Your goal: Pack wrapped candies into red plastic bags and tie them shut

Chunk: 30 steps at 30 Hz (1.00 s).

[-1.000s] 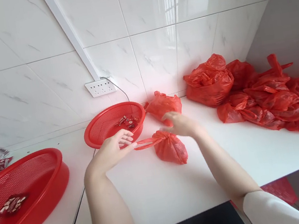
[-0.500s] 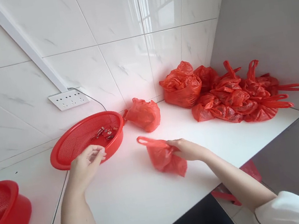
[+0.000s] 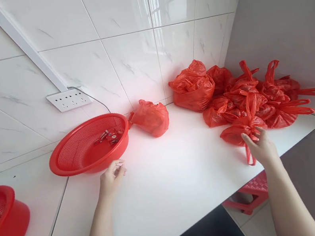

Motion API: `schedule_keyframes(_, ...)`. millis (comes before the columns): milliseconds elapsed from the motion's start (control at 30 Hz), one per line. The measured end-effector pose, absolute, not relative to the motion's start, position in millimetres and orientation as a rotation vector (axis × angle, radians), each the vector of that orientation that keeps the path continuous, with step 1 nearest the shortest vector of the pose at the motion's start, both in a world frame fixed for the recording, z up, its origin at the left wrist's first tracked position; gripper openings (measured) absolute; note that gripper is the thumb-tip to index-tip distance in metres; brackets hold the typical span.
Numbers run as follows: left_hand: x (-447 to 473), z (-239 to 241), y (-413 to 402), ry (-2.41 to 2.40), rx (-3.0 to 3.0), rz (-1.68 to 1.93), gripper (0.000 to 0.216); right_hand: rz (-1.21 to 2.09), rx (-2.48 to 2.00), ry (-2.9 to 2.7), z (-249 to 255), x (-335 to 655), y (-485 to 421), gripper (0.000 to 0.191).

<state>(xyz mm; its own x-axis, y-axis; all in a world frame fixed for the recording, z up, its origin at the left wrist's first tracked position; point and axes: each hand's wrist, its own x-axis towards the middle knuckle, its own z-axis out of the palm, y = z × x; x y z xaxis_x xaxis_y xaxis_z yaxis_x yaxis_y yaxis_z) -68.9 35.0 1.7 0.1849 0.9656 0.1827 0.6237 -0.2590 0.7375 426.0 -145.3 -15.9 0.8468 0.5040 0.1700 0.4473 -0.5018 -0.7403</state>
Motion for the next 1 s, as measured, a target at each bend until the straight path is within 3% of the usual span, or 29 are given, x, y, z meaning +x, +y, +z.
schedule_keyframes(133, -72, -4, 32, 1.714, 2.121, 1.032, 0.046, -0.523, -2.067, -0.812, -27, 383, -138, 0.062)
schedule_keyframes(200, -70, -7, 31, 1.749, 2.111, 1.073, 0.046, -0.649, -1.935, -0.902, -20, 358, -130, 0.050)
schedule_keyframes(367, -61, -15, 29, 1.597, 1.990, 1.093, 0.049, -0.222, -1.609, -1.465, 15, 299, -86, 0.029)
schedule_keyframes(467, -57, -17, 27, 1.536, 2.009, 1.017, 0.045, 0.064, -1.424, -1.803, 31, 276, -35, 0.026)
schedule_keyframes(600, -56, -19, 25, 1.503, 2.066, 0.967, 0.043, 0.233, -1.406, -1.593, 45, 261, 44, 0.062)
schedule_keyframes(667, -56, -20, 23, 1.502, 2.101, 0.972, 0.043, 0.386, -1.505, -1.506, 50, 252, 68, 0.069)
schedule_keyframes(800, -52, -21, 20, 1.457, 2.184, 1.085, 0.050, 0.731, -1.474, -1.605, 47, 220, 57, 0.032)
schedule_keyframes(900, -43, -23, 18, 1.406, 2.333, 1.179, 0.062, 0.746, -1.351, -1.671, 30, 199, 21, 0.035)
schedule_keyframes(1000, -32, -24, 16, 1.395, 2.434, 1.214, 0.073, 0.525, -1.313, -1.642, 11, 197, -3, 0.032)
